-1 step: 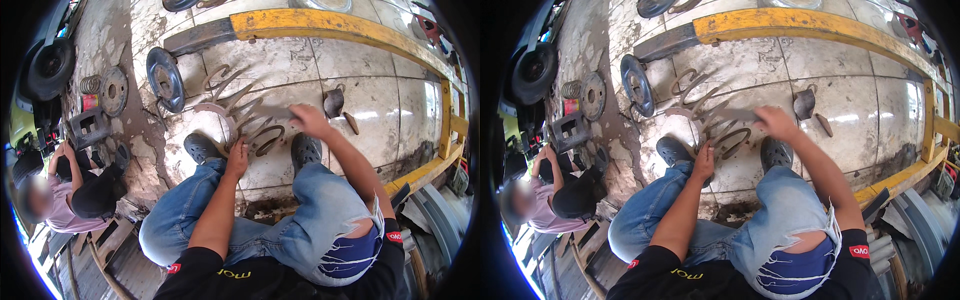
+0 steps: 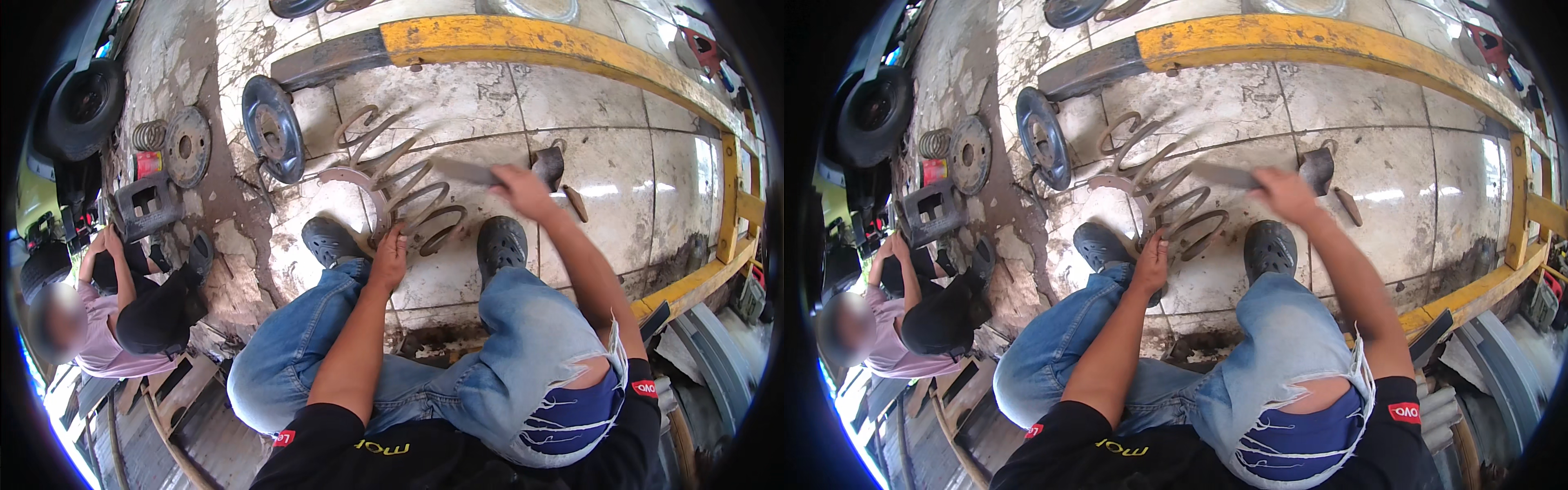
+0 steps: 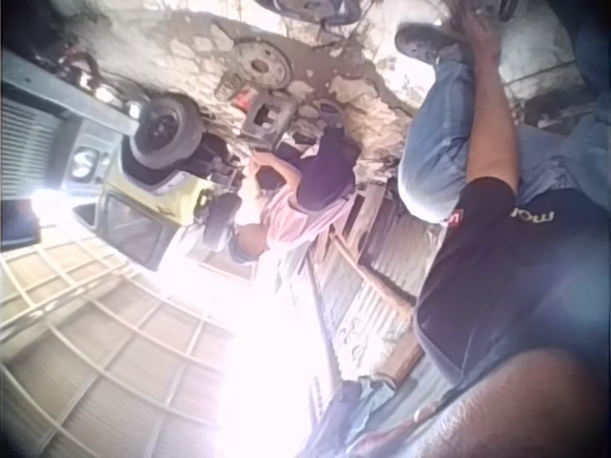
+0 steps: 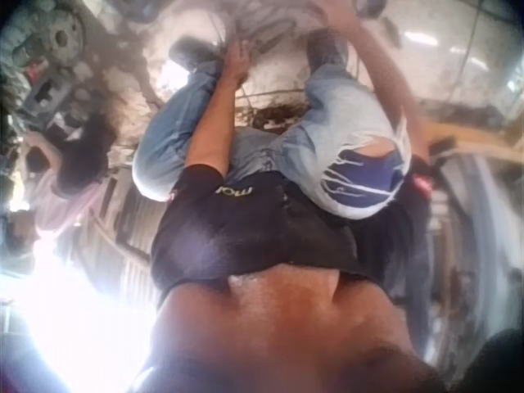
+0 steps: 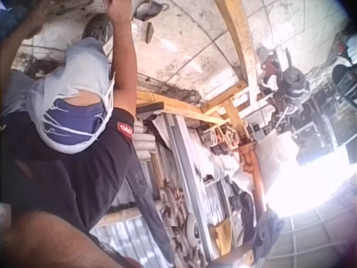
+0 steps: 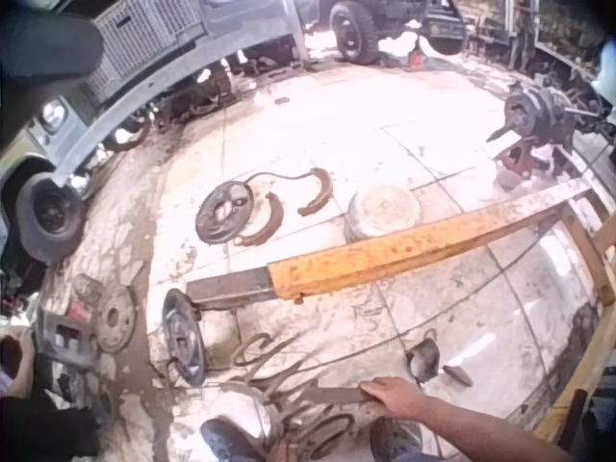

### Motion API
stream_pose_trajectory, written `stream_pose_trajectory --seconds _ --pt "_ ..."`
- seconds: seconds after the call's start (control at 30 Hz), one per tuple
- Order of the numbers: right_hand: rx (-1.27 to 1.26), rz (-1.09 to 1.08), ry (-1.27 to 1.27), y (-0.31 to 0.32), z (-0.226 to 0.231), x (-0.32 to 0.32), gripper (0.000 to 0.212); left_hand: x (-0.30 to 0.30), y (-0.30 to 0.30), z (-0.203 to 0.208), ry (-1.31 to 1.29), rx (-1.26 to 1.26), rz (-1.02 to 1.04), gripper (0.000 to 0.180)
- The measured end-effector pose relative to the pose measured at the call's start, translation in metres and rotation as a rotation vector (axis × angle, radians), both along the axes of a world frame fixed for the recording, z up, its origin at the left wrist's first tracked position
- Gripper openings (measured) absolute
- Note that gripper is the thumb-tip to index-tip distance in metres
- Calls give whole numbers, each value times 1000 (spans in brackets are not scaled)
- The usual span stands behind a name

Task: The person sits on the floor and uses a wire brush to scrub a metal coil spring. They rotate the spring to clean different sections and then wipe it with their hand.

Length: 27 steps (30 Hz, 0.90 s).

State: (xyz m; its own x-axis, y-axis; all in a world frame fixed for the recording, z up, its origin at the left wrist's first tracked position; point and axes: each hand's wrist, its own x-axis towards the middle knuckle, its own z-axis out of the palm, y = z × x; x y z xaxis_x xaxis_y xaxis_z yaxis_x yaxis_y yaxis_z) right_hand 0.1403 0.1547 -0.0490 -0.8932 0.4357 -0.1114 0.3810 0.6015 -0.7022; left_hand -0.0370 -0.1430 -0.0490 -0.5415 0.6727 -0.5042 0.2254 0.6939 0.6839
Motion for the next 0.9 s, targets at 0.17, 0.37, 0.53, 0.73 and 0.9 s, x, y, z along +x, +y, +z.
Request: stream_pose_trajectory --seconds 0.17,0.37,0.53,0.73,0.9 --pt "-59 92 10 23 41 -12 45 18 -4 -12 112 87 96 36" --pt "160 478 133 -46 80 -112 41 15 15 8 85 28 13 40" --pt "297 406 8 0 45 -89 38 6 18 9 115 10 8 31" --pt "220 182 26 42 38 -33 40 17 17 6 142 -15 -7 34" --pt "70 380 217 -36 60 -87 44 5 14 9 114 -61 -51 36"
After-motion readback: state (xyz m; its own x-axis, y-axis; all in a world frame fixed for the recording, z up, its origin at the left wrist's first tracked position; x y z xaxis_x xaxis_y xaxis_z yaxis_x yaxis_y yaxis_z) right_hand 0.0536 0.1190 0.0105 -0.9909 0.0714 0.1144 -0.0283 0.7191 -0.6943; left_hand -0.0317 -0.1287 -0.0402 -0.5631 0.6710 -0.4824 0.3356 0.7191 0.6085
